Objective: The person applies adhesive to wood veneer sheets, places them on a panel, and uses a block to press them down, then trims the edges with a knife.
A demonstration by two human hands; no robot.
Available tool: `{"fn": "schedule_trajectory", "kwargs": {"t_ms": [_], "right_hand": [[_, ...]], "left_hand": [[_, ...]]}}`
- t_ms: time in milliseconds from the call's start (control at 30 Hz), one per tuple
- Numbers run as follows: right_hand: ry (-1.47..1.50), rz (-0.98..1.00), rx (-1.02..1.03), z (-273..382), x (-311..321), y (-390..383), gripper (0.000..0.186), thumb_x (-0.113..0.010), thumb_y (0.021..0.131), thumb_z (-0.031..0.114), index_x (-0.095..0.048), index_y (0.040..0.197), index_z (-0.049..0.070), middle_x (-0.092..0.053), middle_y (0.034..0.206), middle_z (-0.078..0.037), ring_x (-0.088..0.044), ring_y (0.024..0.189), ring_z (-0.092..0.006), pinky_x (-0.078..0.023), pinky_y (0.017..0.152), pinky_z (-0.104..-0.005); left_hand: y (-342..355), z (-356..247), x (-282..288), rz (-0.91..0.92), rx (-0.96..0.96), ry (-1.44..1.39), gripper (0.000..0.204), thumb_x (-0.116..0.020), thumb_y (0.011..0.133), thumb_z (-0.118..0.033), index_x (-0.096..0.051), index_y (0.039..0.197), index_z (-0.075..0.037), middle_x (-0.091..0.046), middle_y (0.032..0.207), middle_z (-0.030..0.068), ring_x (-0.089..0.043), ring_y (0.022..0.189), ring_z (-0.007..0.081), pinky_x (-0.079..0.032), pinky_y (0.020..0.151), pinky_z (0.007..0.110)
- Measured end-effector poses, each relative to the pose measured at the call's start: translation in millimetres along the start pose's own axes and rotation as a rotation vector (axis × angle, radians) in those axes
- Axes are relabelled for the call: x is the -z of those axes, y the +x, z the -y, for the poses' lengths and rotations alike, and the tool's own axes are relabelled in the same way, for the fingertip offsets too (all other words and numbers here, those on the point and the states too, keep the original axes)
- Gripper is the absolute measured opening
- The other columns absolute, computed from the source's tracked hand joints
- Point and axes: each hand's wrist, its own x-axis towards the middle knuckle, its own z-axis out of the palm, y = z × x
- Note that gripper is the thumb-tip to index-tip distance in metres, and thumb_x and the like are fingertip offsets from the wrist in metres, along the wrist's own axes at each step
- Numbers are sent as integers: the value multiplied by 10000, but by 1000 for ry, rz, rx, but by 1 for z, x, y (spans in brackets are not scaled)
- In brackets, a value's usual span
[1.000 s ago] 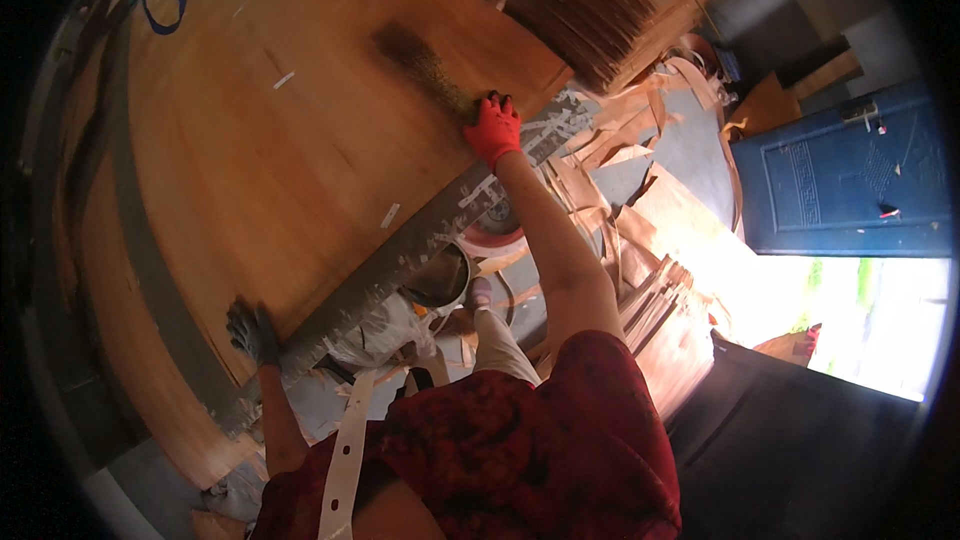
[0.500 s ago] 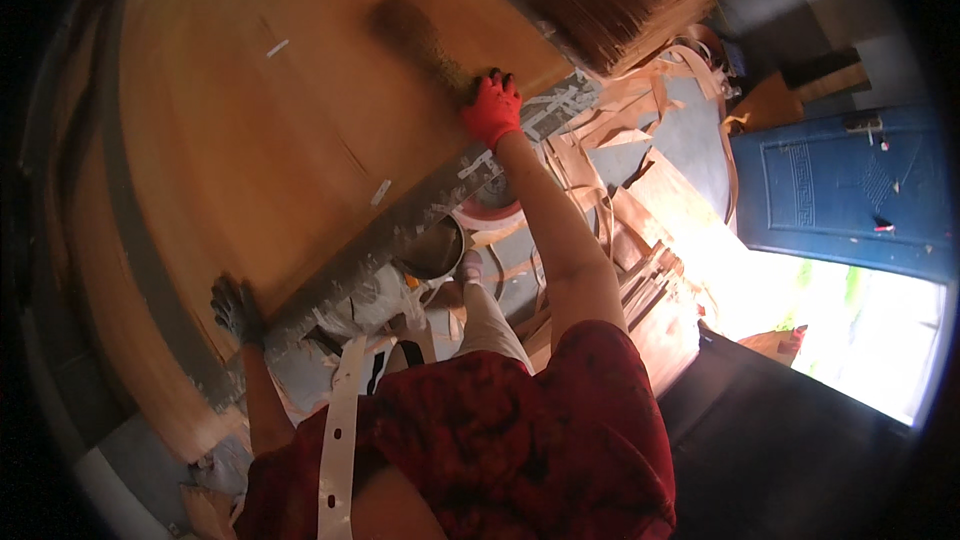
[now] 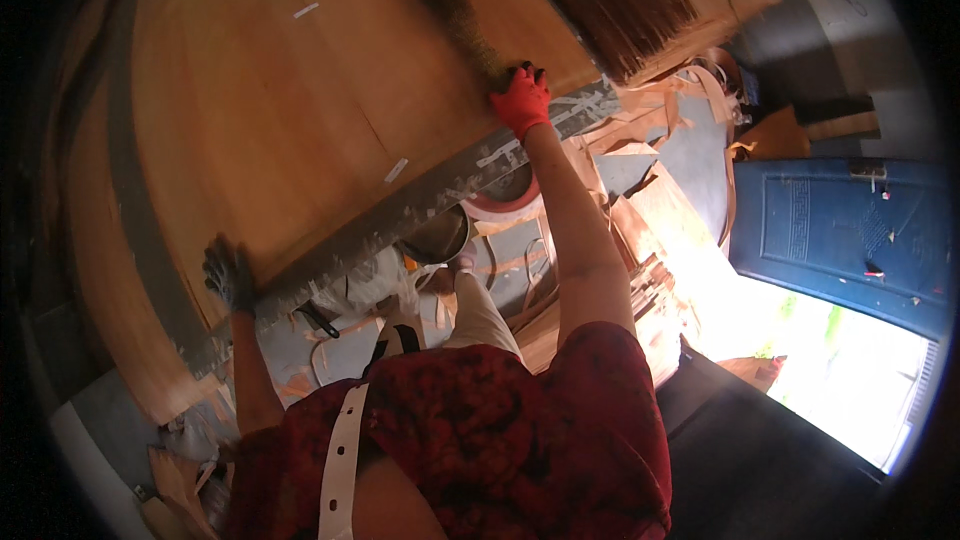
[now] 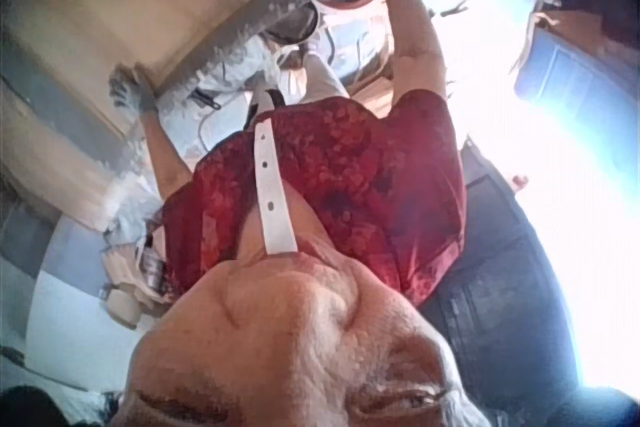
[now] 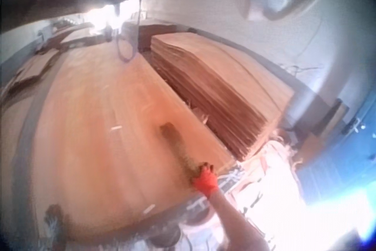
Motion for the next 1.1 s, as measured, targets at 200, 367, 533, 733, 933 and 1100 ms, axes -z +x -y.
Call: {"fn": "schedule_trajectory", "kwargs": {"t_ms": [200,367,533,733,933,1100], "right_hand": [[-63,35,60,-34,-30,22,791,-748,742,447,-498,1363,26,-515,1409,-192,-358,1380,-438,-319,1154,-453],[122,77,87,-12,8,14,924,-760,723,513,-438,1409,-14,-492,1440,-196,-367,1395,-389,-278,1178,-443],[75,195,159,-24,34,22,1128,-757,725,582,-218,1542,20,-393,1518,-234,-309,1446,-374,-236,1184,-489],[432,-211,428,97,126,-39,915,-827,752,349,-376,1478,22,-506,1411,-217,-474,1296,-412,-341,1117,-480],[471,-31,561,209,74,-75,987,-827,739,421,-335,1494,19,-426,1492,-184,-347,1389,-395,-281,1144,-457],[143,76,559,241,14,-71,977,-797,754,418,-308,1509,38,-349,1556,-156,-266,1443,-383,-281,1133,-463]], "left_hand": [[-1,12,-14,-29,-34,49,714,-351,983,-649,-244,1579,-272,-189,1642,151,-105,1504,410,-51,1164,608],[-4,18,-5,-10,47,27,722,-389,978,-640,-223,1584,-285,-162,1651,136,-95,1510,398,-43,1172,577],[12,6,-2,43,117,158,646,-423,1014,-540,-326,1553,-198,-276,1615,139,-250,1482,340,-198,1176,518],[-31,-95,216,-203,-46,-1167,388,-565,978,-171,-565,1319,12,-564,1374,148,-505,1301,253,-397,1101,374],[-64,-206,319,296,-969,-1531,306,-597,953,-115,-629,1209,48,-644,1219,174,-599,1117,262,-472,963,371],[-56,-235,306,612,-1314,-1762,252,-631,938,-92,-665,1141,52,-684,1112,190,-654,969,272,-532,832,378]]}}
